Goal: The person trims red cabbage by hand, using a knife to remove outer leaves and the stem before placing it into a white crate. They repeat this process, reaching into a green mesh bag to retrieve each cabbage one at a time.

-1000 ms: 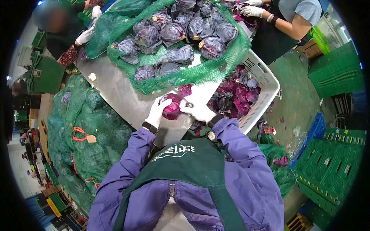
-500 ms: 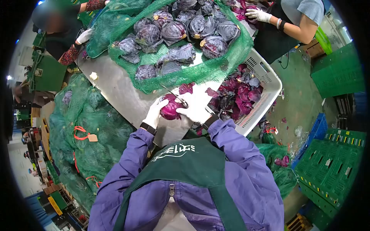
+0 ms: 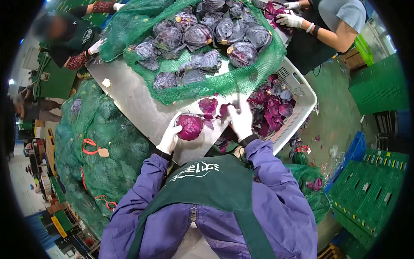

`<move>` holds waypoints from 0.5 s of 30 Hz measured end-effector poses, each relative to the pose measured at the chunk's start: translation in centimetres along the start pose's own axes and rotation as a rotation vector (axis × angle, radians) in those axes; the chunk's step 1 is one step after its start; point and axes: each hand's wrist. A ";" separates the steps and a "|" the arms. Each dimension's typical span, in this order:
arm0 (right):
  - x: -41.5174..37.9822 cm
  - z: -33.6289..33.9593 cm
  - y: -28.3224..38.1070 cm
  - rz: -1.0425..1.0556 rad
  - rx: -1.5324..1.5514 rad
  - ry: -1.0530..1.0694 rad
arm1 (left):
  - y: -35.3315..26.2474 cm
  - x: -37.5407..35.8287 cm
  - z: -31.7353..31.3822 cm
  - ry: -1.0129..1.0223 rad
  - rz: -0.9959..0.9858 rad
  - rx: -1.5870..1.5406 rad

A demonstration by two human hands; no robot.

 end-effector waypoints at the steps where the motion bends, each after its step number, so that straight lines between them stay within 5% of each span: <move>1: -0.5 -0.6 1.0 -0.011 -0.078 0.185 | 0.4 -0.3 0.0 -0.010 -0.036 0.137; 2: -1.2 -1.6 1.0 -0.085 0.071 0.350 | 0.5 -0.6 0.0 -0.020 -0.076 0.274; 5: -3.7 -4.3 2.0 -0.039 0.312 0.373 | 0.0 -2.1 -2.3 0.060 -0.088 0.380; 10: -3.0 -3.9 3.9 -0.072 -0.081 0.585 | 1.5 -2.4 -2.6 -0.092 -0.203 0.654; 13: -1.3 -5.0 0.9 -0.167 0.118 0.505 | 1.6 -2.5 -3.3 -0.026 -0.254 0.650; 15: -0.2 -3.3 6.6 -0.405 0.298 0.367 | 1.6 -2.9 -4.3 0.040 -0.281 0.631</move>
Point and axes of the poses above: each hand's wrist, its own x-axis towards the middle knuckle, its own z-axis out of the back of the hand, y = z × x, and after that the axes turned 4 degrees about z, right-handed
